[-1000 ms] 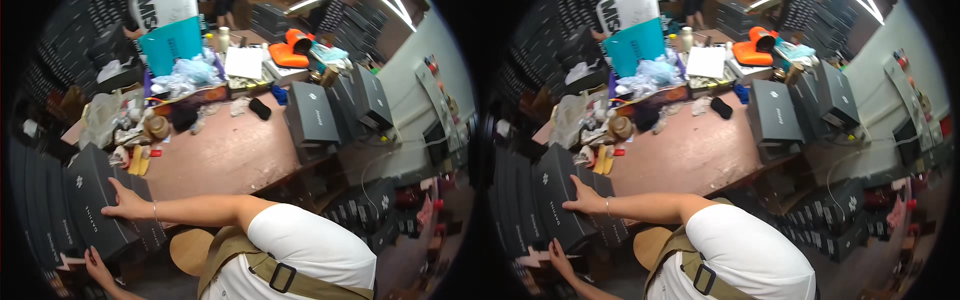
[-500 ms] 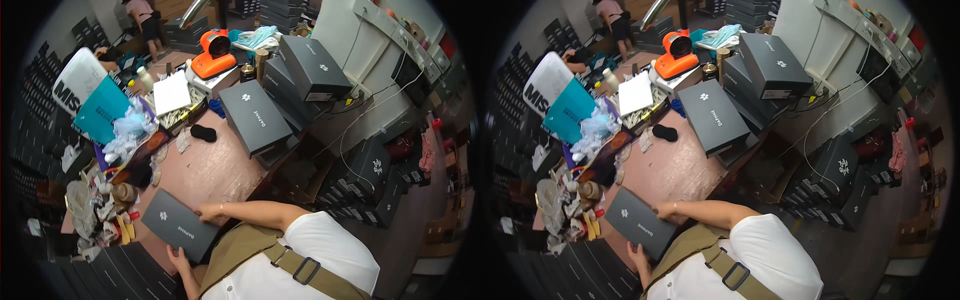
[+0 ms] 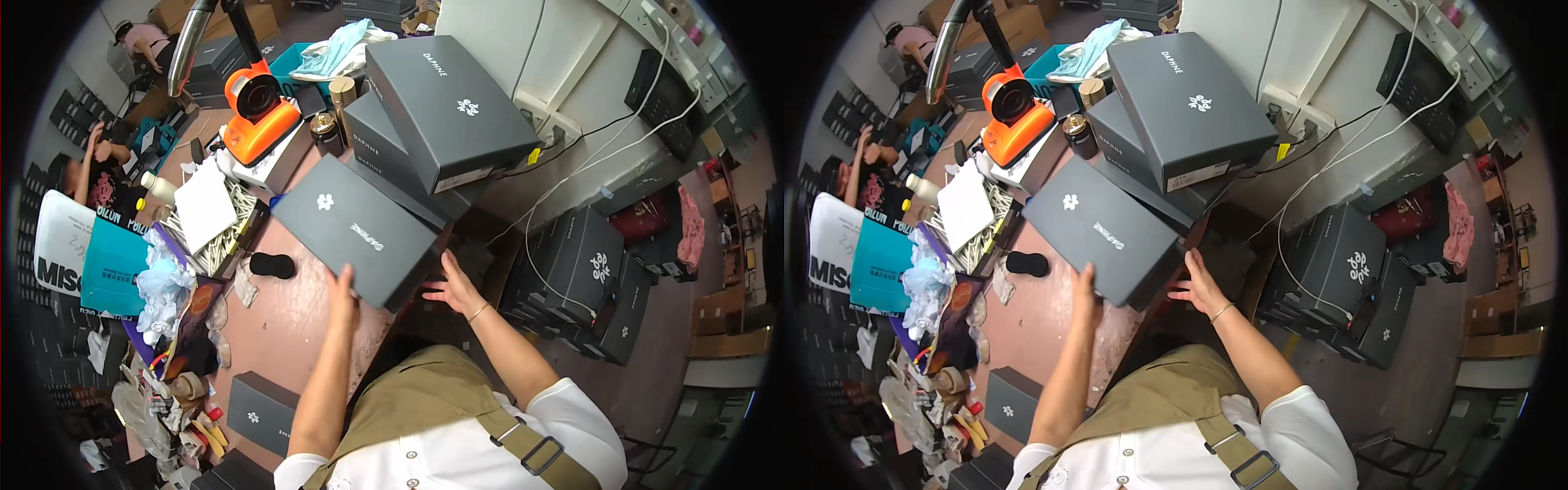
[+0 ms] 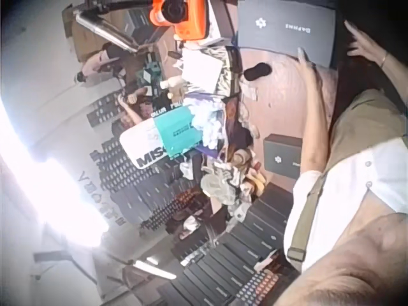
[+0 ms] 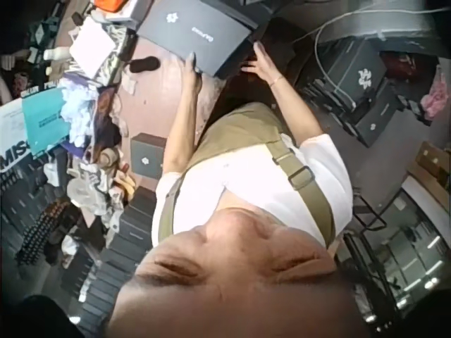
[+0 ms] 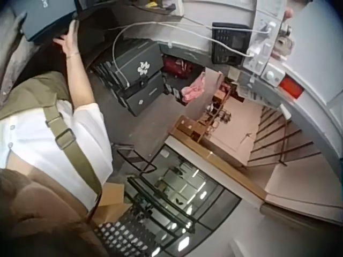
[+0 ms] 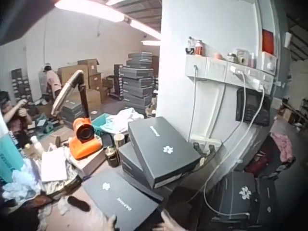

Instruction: Packing high-heeled shoes into boxes with tissue paper and organizing the finished boxes at a workstation.

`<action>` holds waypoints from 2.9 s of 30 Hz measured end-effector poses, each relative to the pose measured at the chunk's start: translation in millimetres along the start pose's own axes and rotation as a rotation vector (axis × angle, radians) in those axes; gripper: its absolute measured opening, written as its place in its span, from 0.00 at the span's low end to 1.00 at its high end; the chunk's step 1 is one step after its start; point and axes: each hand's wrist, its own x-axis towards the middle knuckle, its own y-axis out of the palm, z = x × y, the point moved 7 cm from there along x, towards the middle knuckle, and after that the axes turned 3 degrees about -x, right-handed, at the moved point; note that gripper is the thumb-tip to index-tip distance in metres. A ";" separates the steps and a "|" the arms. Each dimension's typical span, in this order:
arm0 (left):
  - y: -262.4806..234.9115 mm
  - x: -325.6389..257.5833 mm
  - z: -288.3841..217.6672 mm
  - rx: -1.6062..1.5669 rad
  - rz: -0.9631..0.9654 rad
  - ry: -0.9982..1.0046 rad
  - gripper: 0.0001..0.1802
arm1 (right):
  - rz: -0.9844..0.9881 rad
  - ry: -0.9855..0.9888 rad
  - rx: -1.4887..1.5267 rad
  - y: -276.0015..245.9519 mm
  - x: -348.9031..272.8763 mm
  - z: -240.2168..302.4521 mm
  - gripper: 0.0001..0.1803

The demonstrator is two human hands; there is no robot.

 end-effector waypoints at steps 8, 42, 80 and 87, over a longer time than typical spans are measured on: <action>6.4 -30.2 15.8 -0.084 -0.212 -0.219 0.50 | -0.196 -0.286 0.041 -80.4 13.9 71.6 0.41; 199.5 -41.3 -110.0 0.403 0.427 0.337 0.35 | -0.756 -1.164 -0.908 -58.0 -85.3 357.2 0.20; -259.1 -400.9 -137.2 0.266 -0.600 0.412 0.58 | 1.563 -0.237 -0.862 398.9 -252.9 -179.9 0.23; -342.6 -459.5 -130.9 0.064 -0.877 0.303 0.30 | 2.050 -0.588 -1.021 387.2 -283.5 -264.3 0.27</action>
